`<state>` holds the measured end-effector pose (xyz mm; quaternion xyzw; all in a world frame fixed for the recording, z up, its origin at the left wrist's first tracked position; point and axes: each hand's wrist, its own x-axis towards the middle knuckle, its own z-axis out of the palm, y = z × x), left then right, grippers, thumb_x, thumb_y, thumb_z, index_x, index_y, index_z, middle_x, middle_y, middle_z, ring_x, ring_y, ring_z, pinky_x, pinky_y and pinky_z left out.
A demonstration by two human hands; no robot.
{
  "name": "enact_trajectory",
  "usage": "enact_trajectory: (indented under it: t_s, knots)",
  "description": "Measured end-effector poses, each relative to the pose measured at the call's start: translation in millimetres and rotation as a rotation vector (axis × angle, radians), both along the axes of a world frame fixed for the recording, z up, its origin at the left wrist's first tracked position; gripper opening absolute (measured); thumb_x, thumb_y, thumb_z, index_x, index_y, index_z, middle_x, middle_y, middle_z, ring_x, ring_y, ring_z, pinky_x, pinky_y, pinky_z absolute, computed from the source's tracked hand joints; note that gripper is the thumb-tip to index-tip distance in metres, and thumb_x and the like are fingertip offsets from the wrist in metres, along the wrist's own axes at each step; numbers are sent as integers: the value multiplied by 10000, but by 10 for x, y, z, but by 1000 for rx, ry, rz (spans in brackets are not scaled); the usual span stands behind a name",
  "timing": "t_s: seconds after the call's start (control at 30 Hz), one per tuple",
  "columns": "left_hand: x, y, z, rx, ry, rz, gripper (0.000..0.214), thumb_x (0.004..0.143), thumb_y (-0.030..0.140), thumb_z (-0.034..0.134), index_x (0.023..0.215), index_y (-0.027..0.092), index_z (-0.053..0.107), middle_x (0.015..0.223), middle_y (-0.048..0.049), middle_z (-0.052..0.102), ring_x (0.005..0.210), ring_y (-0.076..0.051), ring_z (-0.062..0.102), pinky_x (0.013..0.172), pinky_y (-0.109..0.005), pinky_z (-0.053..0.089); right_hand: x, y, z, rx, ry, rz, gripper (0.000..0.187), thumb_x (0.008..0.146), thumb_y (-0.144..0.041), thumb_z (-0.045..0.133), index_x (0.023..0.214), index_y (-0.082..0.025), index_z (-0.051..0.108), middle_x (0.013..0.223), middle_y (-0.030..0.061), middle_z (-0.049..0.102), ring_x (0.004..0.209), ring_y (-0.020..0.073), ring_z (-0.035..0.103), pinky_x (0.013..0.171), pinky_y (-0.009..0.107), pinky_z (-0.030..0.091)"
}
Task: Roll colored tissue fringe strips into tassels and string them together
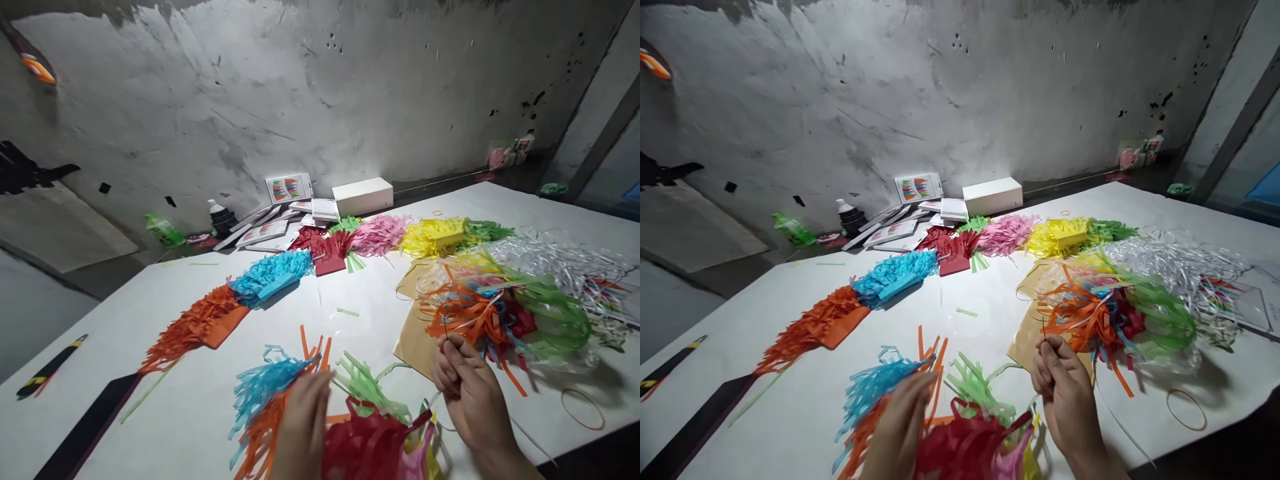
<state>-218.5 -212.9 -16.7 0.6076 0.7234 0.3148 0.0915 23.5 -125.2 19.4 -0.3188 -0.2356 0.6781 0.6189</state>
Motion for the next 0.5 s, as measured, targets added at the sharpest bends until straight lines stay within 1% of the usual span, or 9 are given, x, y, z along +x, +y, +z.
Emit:
enact_trajectory:
  t_s: [0.07,0.1,0.17,0.23,0.33,0.37,0.4,0.43,0.5]
  knots:
    - [-365,248,99,-52,88,57,380,934,334,430,1085,198,752,1163,-161,736,1113,-314,639,1007,-466,456,5,-38,4,17,-43,10,329,733,-428,880,819,-192,669,566,-78,380,469,57,267,409,169,250]
    - [-515,361,136,-80,126,78,317,882,285,469,951,202,767,1107,-157,754,1084,-339,640,998,-505,440,-3,-62,1,29,-69,19,337,728,-438,880,813,-190,668,572,-72,393,469,57,277,409,173,252]
    - [-730,519,201,-107,155,85,232,788,210,504,690,220,714,913,-117,777,962,-332,663,970,-515,432,-21,-102,-23,58,-123,39,363,719,-466,879,801,-187,662,585,-60,428,465,56,295,411,180,254]
    - [-843,538,299,-86,158,101,199,772,214,512,638,230,659,835,-91,767,900,-307,670,952,-488,440,-29,-126,-64,87,-187,59,374,738,-495,859,809,-187,659,587,-54,443,466,60,316,423,188,264]
    - [-831,301,539,53,126,243,213,872,369,504,891,220,657,1036,-136,741,1018,-314,643,930,-449,469,-43,-162,-111,142,-330,97,380,824,-549,769,825,-183,666,581,-52,422,488,81,335,441,204,278]
    - [-770,176,628,107,95,308,273,908,434,493,994,217,635,1139,-150,709,1091,-314,620,920,-429,480,-57,-183,-111,172,-392,117,379,858,-555,729,825,-182,671,582,-48,418,500,90,345,449,210,289]
    - [-676,43,708,154,52,368,307,923,496,502,1043,238,618,1196,-131,687,1113,-301,619,893,-396,495,-76,-210,-103,216,-457,141,375,891,-549,690,823,-181,675,590,-39,435,514,100,364,459,216,305]
    - [-553,-86,773,208,-82,415,297,897,529,573,1027,269,638,1184,-88,697,1161,-296,610,949,-374,473,-101,-242,-88,278,-522,166,364,924,-532,649,829,-183,681,606,-25,472,529,110,396,474,223,329]
    - [-244,-298,846,270,-330,355,313,829,578,666,945,289,698,1121,-52,730,1245,-294,575,1061,-324,410,-160,-312,-49,455,-635,227,311,976,-461,580,869,-194,697,662,12,584,565,135,495,517,237,394]
